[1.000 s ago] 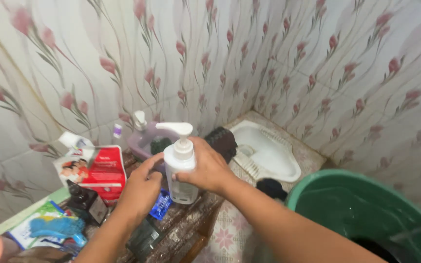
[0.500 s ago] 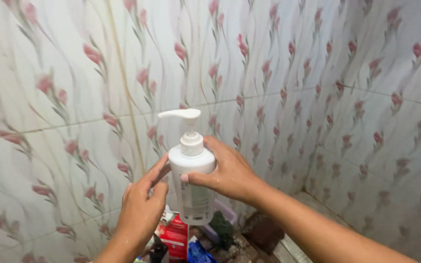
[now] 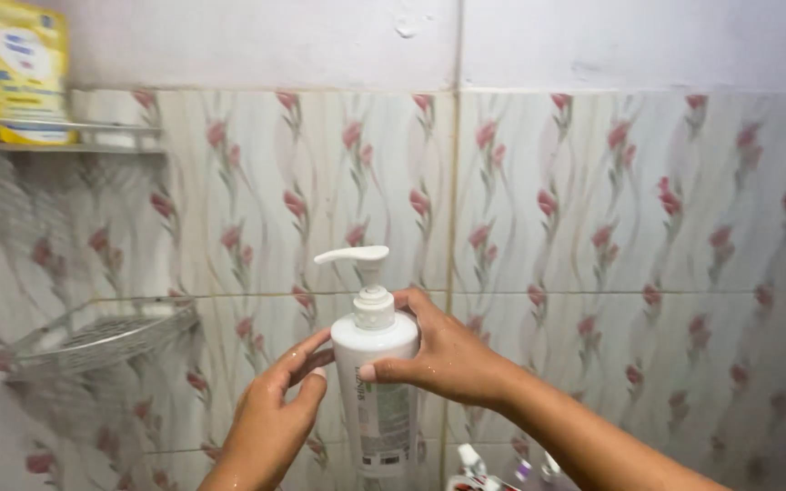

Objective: Cleaning various soap, shampoo, and face wash containers with water and organizing them on a bathroom shelf.

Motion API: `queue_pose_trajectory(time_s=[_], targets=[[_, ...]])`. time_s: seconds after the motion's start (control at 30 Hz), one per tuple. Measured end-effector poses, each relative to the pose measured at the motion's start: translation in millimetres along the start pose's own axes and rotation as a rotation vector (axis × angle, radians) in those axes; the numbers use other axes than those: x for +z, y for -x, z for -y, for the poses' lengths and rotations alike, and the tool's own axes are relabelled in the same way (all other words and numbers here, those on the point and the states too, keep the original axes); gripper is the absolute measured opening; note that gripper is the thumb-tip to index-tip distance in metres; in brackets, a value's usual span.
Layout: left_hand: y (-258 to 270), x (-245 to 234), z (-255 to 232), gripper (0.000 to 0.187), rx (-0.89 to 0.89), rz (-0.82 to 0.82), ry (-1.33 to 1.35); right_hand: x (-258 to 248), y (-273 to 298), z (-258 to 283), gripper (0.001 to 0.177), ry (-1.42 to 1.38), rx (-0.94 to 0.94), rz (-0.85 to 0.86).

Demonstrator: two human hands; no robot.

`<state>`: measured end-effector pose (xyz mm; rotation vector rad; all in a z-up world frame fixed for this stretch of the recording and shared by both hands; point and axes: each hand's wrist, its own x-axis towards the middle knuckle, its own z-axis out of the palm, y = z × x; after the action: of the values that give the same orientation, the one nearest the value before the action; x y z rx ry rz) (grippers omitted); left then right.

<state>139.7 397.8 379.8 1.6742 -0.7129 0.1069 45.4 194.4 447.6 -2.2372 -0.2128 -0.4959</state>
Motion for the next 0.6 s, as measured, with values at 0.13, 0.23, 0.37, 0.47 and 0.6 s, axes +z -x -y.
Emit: queue_pose_trajectory(time_s=[0.13,0.23,0.37,0.47,0.6], targets=[[-17.8,-69.2,23.7,0.06,-0.018,-0.014,0.021,50.3,-52.7,29.4,0.091,-0.097,0.058,0.107],[-40.3,-123.6,56.6,0.061,-0.156,-0.033,0.102,92.4,-98.1,38.9,0.09,-0.161,0.002,0.157],[-72.6,-201.2,111.6,0.067,-0.094,0.017,0.101,153.2,-160.6,50.5,0.089,-0.231,-0.076,0.205],[-90.9,-255.6,128.4,0.071,-0.189,-0.009,0.062,192.5,-206.1,59.0,0.092,-0.307,-0.084,0.25],[-107.8,-302.4,113.7,0.063,-0.304,-0.092,-0.019,233.7,-258.9,59.1,0.096,-0.164,-0.146,0.221]])
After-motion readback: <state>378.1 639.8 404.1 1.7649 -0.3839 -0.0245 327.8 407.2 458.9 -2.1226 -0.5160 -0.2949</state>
